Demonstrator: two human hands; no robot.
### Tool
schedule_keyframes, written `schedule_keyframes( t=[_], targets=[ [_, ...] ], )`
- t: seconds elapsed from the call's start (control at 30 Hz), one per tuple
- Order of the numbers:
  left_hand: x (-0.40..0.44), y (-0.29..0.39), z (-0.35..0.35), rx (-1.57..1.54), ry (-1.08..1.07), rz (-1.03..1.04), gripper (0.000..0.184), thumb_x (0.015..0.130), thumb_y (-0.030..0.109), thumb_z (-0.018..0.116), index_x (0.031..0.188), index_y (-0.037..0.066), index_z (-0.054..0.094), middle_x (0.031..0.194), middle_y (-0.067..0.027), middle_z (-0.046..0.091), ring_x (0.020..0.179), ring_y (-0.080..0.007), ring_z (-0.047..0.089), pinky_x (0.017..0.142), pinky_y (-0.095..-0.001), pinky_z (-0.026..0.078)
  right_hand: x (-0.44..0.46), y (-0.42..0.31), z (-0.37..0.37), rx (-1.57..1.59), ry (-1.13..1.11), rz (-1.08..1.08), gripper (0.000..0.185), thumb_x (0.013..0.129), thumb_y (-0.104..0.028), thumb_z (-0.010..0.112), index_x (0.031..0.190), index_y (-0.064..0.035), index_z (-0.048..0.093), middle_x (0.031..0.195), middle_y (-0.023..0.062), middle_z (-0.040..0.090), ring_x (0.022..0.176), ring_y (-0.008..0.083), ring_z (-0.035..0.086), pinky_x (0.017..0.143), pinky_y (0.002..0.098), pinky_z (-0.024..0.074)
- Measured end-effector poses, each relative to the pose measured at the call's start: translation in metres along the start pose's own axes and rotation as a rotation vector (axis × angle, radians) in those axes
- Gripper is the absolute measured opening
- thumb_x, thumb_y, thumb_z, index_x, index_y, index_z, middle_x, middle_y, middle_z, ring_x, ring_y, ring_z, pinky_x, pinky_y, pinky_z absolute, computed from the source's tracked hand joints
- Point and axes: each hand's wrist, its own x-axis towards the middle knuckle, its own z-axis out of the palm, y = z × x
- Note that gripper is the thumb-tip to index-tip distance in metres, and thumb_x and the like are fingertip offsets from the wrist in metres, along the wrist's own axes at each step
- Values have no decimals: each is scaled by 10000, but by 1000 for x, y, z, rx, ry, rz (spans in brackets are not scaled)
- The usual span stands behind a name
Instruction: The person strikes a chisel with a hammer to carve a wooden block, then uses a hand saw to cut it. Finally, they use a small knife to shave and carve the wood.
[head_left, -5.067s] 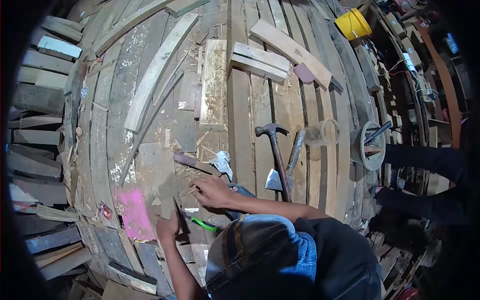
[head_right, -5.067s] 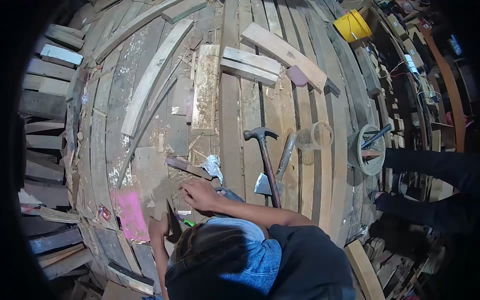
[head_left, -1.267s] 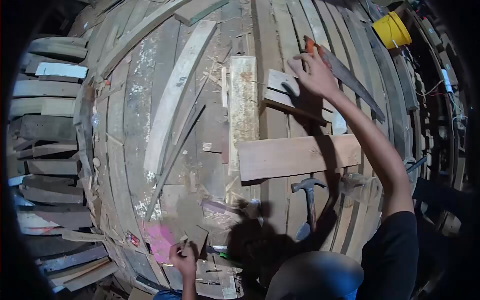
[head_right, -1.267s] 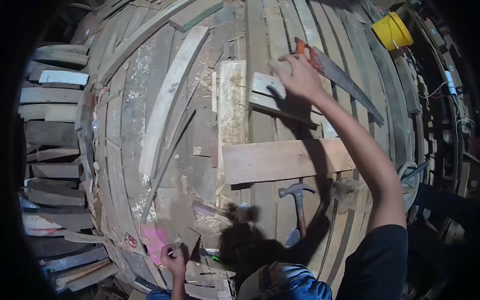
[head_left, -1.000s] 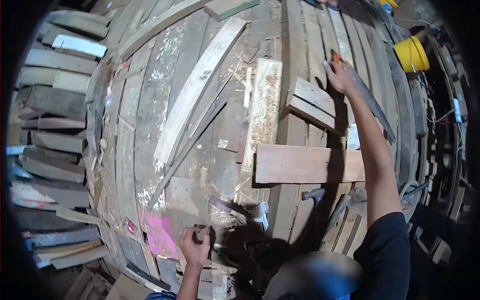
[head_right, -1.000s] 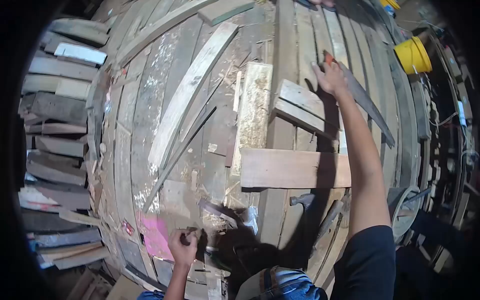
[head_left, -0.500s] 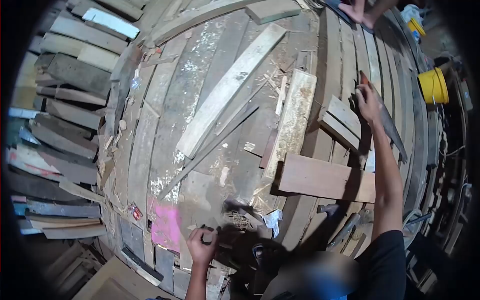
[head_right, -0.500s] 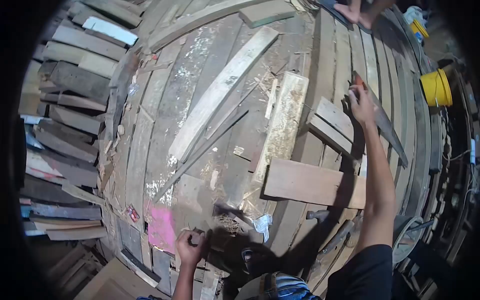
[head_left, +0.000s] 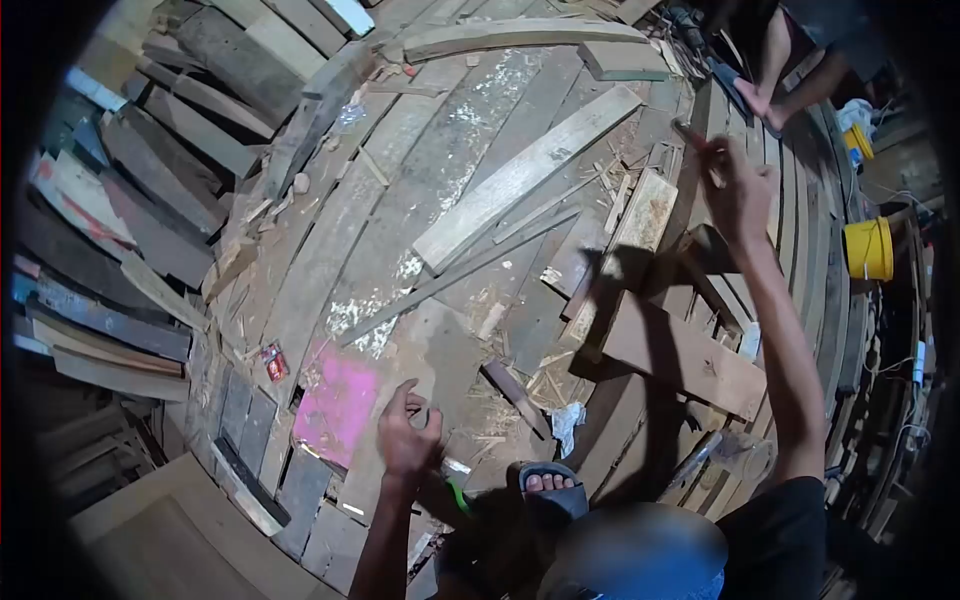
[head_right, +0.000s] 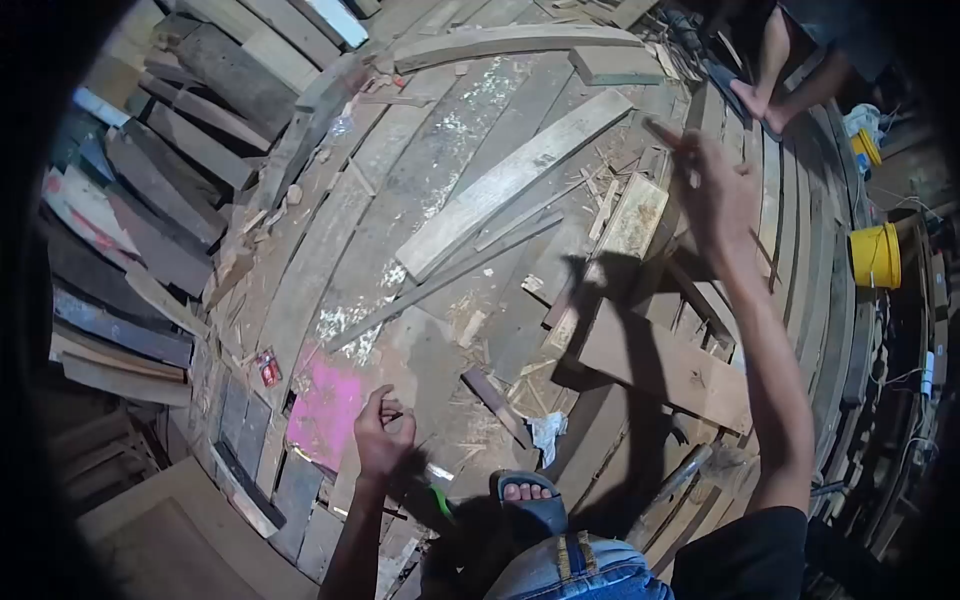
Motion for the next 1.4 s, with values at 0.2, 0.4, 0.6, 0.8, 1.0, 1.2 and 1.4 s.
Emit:
schedule_keyframes(
  t=[0.2, 0.4, 0.6, 0.8, 1.0, 1.2, 1.4],
  targets=[
    [-49, -21, -35, 131, -159, -33, 509, 748, 264, 857, 1123, -49, 714, 981, -246, 759, 962, -378, 752, 871, -444, 582, -30, -209, -22, 129, -601, -511, 374, 988, -294, 623, 1323, -161, 524, 911, 113, 736, 787, 279, 754, 1108, 615, 429],
    [-67, -47, -53, 112, -643, -398, 755, 628, 396, 941, 1295, 141, 696, 1164, -171, 756, 1087, -351, 721, 924, -445, 559, -86, -310, -88, 638, -525, -906, 934, 758, -955, 510, 928, -39, 591, 610, 120, 605, 491, 303, 554, 831, 424, 358],
    [-46, -54, -64, 670, -598, -396, 703, 677, 345, 859, 1307, 102, 665, 1230, -188, 731, 1159, -354, 701, 970, -443, 563, -81, -316, -118, 1048, -623, -790, 573, 880, -623, 730, 763, -89, 559, 588, 70, 571, 531, 335, 535, 827, 397, 388],
    [-49, -24, -82, 592, -443, -383, 657, 686, 382, 864, 1242, 75, 695, 1194, -198, 740, 1129, -362, 710, 975, -449, 570, -66, -303, -134, 1123, -676, -735, 494, 879, -503, 781, 694, -130, 517, 563, 30, 493, 544, 300, 503, 894, 401, 377],
    [-41, -20, -86, 777, -483, -319, 554, 714, 373, 855, 1168, 78, 739, 1155, -199, 749, 1094, -345, 722, 956, -449, 581, -38, -267, -148, 1032, -681, -460, 504, 809, -508, 841, 738, -108, 543, 624, 17, 488, 728, 195, 510, 881, 375, 385],
    [-67, 28, -43, 737, -493, -282, 426, 767, 353, 853, 1069, 63, 780, 1100, -216, 758, 1013, -369, 748, 900, -446, 600, -69, -252, -158, 1315, -456, 406, 394, 790, -203, 900, 917, -55, 558, 862, 9, 576, 745, 61, 572, 620, 236, 452],
    [-64, -10, -20, 715, -419, -298, 440, 740, 277, 853, 1053, -14, 746, 1082, -240, 751, 1027, -375, 744, 899, -440, 603, -147, -186, -204, 1078, -316, 526, 662, 895, -387, 799, 1387, -35, 529, 1158, 85, 626, 1047, 135, 620, 875, 320, 513]
  ],
)
